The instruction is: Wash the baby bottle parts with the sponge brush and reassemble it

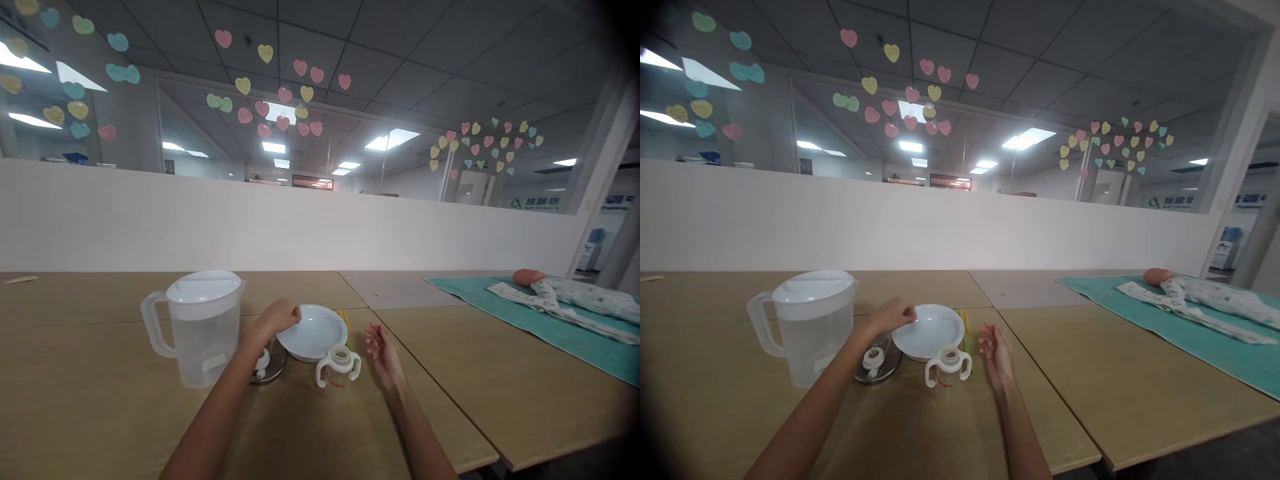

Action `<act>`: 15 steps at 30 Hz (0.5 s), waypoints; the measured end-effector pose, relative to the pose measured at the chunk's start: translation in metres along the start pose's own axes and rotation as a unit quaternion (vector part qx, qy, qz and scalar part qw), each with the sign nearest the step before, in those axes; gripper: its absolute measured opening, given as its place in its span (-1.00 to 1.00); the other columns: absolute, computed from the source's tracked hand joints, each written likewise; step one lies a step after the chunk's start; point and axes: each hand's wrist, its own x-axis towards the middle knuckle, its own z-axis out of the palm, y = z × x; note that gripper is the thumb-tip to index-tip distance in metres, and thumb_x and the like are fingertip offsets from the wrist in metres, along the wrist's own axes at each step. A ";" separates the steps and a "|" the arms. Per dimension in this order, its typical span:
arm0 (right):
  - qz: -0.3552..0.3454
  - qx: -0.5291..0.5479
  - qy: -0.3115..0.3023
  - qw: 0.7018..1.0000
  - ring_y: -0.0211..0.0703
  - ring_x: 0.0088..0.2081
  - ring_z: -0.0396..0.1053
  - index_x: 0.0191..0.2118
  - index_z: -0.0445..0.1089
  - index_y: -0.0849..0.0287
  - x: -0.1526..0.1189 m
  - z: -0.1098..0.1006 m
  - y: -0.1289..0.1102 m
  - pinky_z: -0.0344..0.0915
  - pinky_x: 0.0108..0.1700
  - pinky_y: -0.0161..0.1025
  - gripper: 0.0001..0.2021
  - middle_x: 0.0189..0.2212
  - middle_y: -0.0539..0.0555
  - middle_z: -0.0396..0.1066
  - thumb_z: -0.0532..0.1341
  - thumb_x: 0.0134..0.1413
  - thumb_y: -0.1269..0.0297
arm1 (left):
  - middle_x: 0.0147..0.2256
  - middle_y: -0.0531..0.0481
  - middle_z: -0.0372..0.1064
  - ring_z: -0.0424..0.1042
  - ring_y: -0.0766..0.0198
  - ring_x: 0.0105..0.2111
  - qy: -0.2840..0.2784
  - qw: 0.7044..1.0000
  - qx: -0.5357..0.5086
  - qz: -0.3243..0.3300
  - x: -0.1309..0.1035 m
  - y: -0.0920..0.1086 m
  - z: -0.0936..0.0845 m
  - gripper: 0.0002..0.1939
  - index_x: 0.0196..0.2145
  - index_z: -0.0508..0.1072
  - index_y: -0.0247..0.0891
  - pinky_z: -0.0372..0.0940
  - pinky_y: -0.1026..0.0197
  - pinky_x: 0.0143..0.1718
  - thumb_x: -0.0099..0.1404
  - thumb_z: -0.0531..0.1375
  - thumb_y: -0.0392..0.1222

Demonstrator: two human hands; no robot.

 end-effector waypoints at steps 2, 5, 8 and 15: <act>0.016 0.026 0.012 0.999 -0.34 -0.58 0.32 -0.35 0.36 0.16 0.001 -0.001 0.000 0.21 -0.62 -0.41 -0.75 -0.49 -0.04 0.43 0.28 -0.06 0.09 | -0.39 -0.11 0.52 0.46 0.17 -0.35 -0.039 0.997 0.029 -0.052 -0.004 -0.016 -0.007 -0.86 -0.46 0.53 -0.30 0.29 0.23 -0.30 0.03 0.16 -0.30; 0.027 0.037 0.020 0.999 -0.35 -0.60 0.29 -0.37 0.35 0.17 0.002 -0.001 0.000 0.19 -0.62 -0.41 -0.77 -0.53 -0.05 0.41 0.26 -0.06 0.11 | -0.53 -0.13 0.48 0.45 0.14 -0.46 -0.078 0.990 0.058 -0.105 -0.006 -0.031 -0.004 -0.93 -0.60 0.48 -0.33 0.29 0.21 -0.41 -0.07 0.19 -0.32; 0.028 0.048 0.025 0.998 -0.37 -0.62 0.27 -0.39 0.34 0.17 0.003 -0.002 0.001 0.18 -0.61 -0.42 -0.80 -0.56 -0.07 0.39 0.25 -0.05 0.14 | -0.55 -0.13 0.48 0.45 0.14 -0.49 -0.107 0.984 0.065 -0.130 -0.005 -0.036 0.006 -0.95 -0.62 0.48 -0.33 0.29 0.21 -0.45 -0.10 0.19 -0.35; 0.038 0.041 0.043 0.998 -0.37 -0.64 0.25 -0.41 0.33 0.17 0.005 -0.004 0.004 0.16 -0.62 -0.42 -0.83 -0.60 -0.09 0.36 0.23 -0.06 0.17 | -0.42 -0.08 0.53 0.47 0.10 -0.39 -0.137 0.982 0.030 -0.125 -0.001 -0.041 0.021 -0.87 -0.56 0.52 -0.28 0.33 0.22 -0.40 -0.19 0.30 -0.35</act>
